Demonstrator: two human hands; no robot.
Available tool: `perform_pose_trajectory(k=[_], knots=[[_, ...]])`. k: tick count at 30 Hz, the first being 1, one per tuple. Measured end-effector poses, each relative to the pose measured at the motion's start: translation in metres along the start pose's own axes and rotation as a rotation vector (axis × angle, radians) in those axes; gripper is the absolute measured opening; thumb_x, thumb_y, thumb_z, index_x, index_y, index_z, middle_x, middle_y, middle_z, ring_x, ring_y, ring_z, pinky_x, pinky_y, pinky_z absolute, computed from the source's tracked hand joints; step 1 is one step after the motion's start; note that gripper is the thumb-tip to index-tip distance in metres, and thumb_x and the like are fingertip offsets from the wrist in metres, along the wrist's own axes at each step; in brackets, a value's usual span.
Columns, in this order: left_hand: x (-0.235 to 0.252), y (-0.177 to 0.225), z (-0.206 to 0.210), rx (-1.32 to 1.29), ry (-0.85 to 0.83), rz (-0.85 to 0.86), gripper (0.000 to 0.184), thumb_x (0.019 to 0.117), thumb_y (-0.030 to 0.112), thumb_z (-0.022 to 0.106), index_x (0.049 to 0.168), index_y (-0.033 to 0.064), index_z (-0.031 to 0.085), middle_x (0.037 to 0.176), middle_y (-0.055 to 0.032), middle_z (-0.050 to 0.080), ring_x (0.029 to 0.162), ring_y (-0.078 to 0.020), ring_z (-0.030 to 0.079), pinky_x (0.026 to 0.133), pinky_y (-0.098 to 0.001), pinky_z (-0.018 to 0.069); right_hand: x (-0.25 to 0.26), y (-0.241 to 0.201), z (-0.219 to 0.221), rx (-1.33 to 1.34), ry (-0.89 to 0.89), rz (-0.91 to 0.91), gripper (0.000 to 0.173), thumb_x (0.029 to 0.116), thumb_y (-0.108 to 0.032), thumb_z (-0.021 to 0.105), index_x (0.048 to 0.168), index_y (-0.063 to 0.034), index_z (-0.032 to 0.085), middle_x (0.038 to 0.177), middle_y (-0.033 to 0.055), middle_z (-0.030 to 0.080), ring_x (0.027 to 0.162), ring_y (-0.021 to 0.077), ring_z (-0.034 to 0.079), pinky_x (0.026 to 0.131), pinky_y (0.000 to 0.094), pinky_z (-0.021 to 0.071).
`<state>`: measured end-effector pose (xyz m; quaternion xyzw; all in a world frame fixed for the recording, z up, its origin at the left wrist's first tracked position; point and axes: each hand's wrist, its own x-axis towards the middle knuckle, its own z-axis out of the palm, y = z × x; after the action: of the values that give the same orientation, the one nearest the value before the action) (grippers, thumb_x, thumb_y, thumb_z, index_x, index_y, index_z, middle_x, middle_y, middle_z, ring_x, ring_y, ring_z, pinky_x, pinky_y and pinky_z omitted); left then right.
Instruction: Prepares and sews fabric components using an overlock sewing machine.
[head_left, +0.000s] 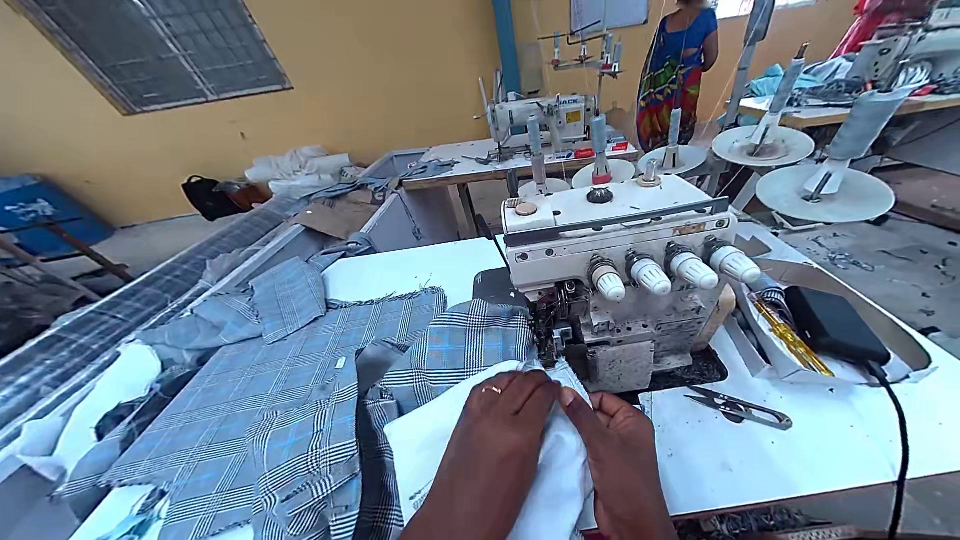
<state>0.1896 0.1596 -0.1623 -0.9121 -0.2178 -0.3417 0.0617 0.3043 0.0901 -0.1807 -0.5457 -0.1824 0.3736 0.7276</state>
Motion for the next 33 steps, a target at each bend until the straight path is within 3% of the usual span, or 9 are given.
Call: perform_pose_trajectory(k=[5, 8, 13, 17, 25, 30, 33], knots=[[-0.010, 0.006, -0.002, 0.136, -0.074, 0.006, 0.033, 0.0929, 0.005, 0.053, 0.115, 0.0120, 0.076, 0.123, -0.0039, 0.074, 0.107, -0.0259, 0.072, 0.086, -0.0440, 0.0578, 0.001, -0.001, -0.005, -0.023, -0.044, 0.007, 0.016, 0.0941, -0.007, 0.071, 0.080, -0.0007, 0.065, 0.059, 0.0033, 0.063, 0.051, 0.0077, 0.060, 0.051, 0.0227, 0.0520], [-0.009, 0.005, -0.004, 0.128, -0.112, 0.005, 0.033, 0.0951, 0.011, 0.052, 0.119, 0.0116, 0.075, 0.122, -0.0053, 0.073, 0.110, -0.0283, 0.071, 0.087, -0.0470, 0.0575, -0.002, -0.002, -0.012, -0.044, -0.108, 0.023, 0.010, 0.0942, -0.007, 0.069, 0.088, -0.0008, 0.065, 0.065, 0.0036, 0.067, 0.056, 0.0082, 0.065, 0.055, 0.0231, 0.0554], [-0.006, 0.001, -0.003, 0.041, -0.118, -0.011, 0.033, 0.0982, 0.018, 0.049, 0.117, 0.0104, 0.075, 0.119, -0.0084, 0.073, 0.110, -0.0291, 0.070, 0.090, -0.0447, 0.0583, -0.002, -0.001, -0.017, -0.065, -0.120, 0.020, 0.011, 0.0946, -0.007, 0.069, 0.086, -0.0012, 0.065, 0.064, 0.0027, 0.067, 0.056, 0.0073, 0.064, 0.055, 0.0225, 0.0545], [-0.008, -0.005, -0.004, 0.016, -0.146, -0.037, 0.035, 0.0989, 0.025, 0.048, 0.120, 0.0110, 0.072, 0.124, -0.0044, 0.071, 0.114, -0.0258, 0.068, 0.093, -0.0424, 0.0566, 0.000, -0.003, -0.014, -0.057, -0.115, 0.016, 0.012, 0.0955, -0.006, 0.068, 0.086, -0.0006, 0.066, 0.064, 0.0030, 0.067, 0.055, 0.0073, 0.064, 0.055, 0.0226, 0.0548], [-0.006, -0.010, -0.001, 0.033, -0.140, -0.017, 0.034, 0.0983, 0.027, 0.048, 0.118, 0.0109, 0.072, 0.122, -0.0031, 0.071, 0.112, -0.0238, 0.068, 0.089, -0.0422, 0.0562, 0.003, -0.004, -0.014, -0.069, -0.134, 0.006, 0.010, 0.0953, -0.006, 0.068, 0.087, -0.0005, 0.066, 0.066, 0.0033, 0.069, 0.057, 0.0074, 0.066, 0.057, 0.0223, 0.0555], [-0.012, -0.007, 0.002, 0.074, -0.114, -0.015, 0.037, 0.1008, 0.025, 0.045, 0.124, 0.0110, 0.071, 0.134, -0.0056, 0.067, 0.116, -0.0260, 0.067, 0.090, -0.0445, 0.0542, 0.004, -0.003, -0.015, -0.058, -0.134, 0.004, 0.009, 0.0945, -0.005, 0.068, 0.087, -0.0005, 0.066, 0.066, 0.0037, 0.069, 0.057, 0.0079, 0.066, 0.057, 0.0228, 0.0561], [-0.013, -0.002, 0.003, 0.106, -0.106, -0.037, 0.038, 0.1006, 0.023, 0.045, 0.125, 0.0095, 0.070, 0.134, -0.0055, 0.068, 0.116, -0.0272, 0.067, 0.093, -0.0432, 0.0544, 0.004, -0.002, -0.015, -0.046, -0.130, 0.004, 0.009, 0.0943, -0.005, 0.068, 0.087, -0.0001, 0.066, 0.067, 0.0045, 0.070, 0.058, 0.0082, 0.067, 0.057, 0.0230, 0.0569]])
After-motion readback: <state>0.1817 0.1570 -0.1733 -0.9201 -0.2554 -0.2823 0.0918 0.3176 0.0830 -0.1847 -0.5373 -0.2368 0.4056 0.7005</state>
